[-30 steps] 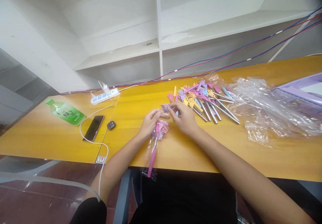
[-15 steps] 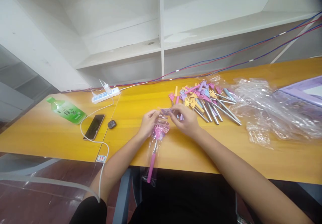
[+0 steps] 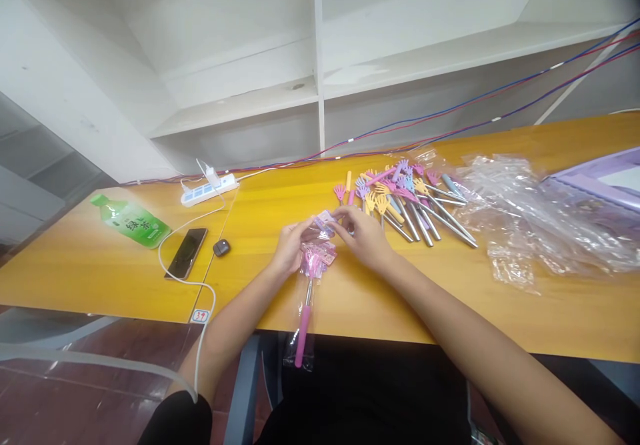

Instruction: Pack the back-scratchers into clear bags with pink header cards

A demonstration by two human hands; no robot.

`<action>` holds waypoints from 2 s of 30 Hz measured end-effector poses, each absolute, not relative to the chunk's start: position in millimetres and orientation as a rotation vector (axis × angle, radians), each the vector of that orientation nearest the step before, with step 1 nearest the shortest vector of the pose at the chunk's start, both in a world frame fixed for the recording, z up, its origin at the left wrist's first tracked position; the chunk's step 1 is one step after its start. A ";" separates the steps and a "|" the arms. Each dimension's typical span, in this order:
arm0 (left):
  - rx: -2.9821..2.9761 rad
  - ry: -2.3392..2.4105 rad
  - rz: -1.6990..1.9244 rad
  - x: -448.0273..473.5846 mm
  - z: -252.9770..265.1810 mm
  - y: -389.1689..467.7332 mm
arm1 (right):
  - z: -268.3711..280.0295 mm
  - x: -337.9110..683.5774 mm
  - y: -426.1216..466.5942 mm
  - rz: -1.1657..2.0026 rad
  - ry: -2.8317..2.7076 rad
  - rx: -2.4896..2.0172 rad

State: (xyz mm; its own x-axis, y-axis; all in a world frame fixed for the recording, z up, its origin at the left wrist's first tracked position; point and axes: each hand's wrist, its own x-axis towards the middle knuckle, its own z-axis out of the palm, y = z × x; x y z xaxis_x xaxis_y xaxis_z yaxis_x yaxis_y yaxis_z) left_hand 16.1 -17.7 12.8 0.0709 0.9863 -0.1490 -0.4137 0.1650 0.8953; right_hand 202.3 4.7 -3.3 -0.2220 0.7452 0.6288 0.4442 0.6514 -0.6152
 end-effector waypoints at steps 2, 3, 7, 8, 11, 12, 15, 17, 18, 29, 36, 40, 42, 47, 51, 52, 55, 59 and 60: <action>0.782 0.931 1.237 16.5 12.4 -17.9 | -3.7 202.8 5.8 0.393 -1.898 -0.939; 0.773 0.928 1.234 16.7 12.3 -18.0 | -3.5 203.1 6.1 0.398 -1.900 -0.935; 0.732 0.906 1.227 17.5 12.7 -18.7 | -0.3 204.9 6.0 0.373 -1.976 -0.845; 0.724 0.900 1.230 17.8 12.9 -18.8 | 0.6 205.2 5.6 0.375 -2.009 -0.806; 0.703 0.891 1.246 18.6 12.9 -18.1 | 3.0 205.0 3.1 0.409 -2.054 -0.721; 0.702 0.887 1.248 18.8 12.6 -17.7 | 3.7 204.8 1.8 0.421 -2.055 -0.703; 0.715 0.905 1.253 18.8 10.3 -16.3 | 6.0 204.7 -2.3 0.455 -2.062 -0.672; 0.724 0.933 1.263 18.6 8.1 -15.7 | 7.6 205.5 -4.4 0.483 -2.087 -0.661; 0.727 0.944 1.269 18.6 7.0 -15.6 | 8.2 205.9 -5.0 0.497 -2.100 -0.660; 0.954 0.890 1.295 15.4 12.5 -15.8 | -4.0 196.4 4.4 0.617 -1.866 -0.811; 1.085 0.913 1.078 15.2 0.1 -15.0 | 4.7 203.1 4.8 0.416 -1.798 -0.824; 1.081 0.942 1.234 15.6 -6.1 -13.1 | 7.3 205.1 5.2 0.441 -1.942 -0.751; 1.063 0.918 1.262 16.7 -5.7 -13.6 | 7.9 206.0 5.4 0.469 -1.977 -0.740; 0.979 0.818 1.276 19.7 0.4 -16.8 | 11.1 208.7 1.6 0.560 -2.016 -0.677; 1.048 0.837 1.306 17.8 -0.4 -15.3 | 13.2 205.6 -3.2 0.607 -2.029 -0.649; 1.087 0.873 1.311 16.9 -1.8 -14.6 | 12.4 203.9 -3.6 0.623 -2.005 -0.661; 1.185 0.986 1.289 13.9 -5.8 -12.8 | 6.3 197.8 -2.1 0.770 -1.815 -0.770; 1.249 1.067 1.259 11.2 -7.8 -12.3 | -4.2 191.3 3.0 1.071 -1.591 -0.832; 1.257 1.073 1.256 10.8 -8.2 -12.2 | -6.1 190.6 4.2 1.111 -1.571 -0.827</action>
State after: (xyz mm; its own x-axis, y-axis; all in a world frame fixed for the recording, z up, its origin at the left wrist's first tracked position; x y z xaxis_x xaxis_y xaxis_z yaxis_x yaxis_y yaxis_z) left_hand 10.8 -12.2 -8.2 0.0606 0.9939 0.0917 -0.0651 -0.0877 0.9940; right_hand 190.6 4.2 -6.1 -0.2663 0.9036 0.3356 -0.0153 0.3442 -0.9388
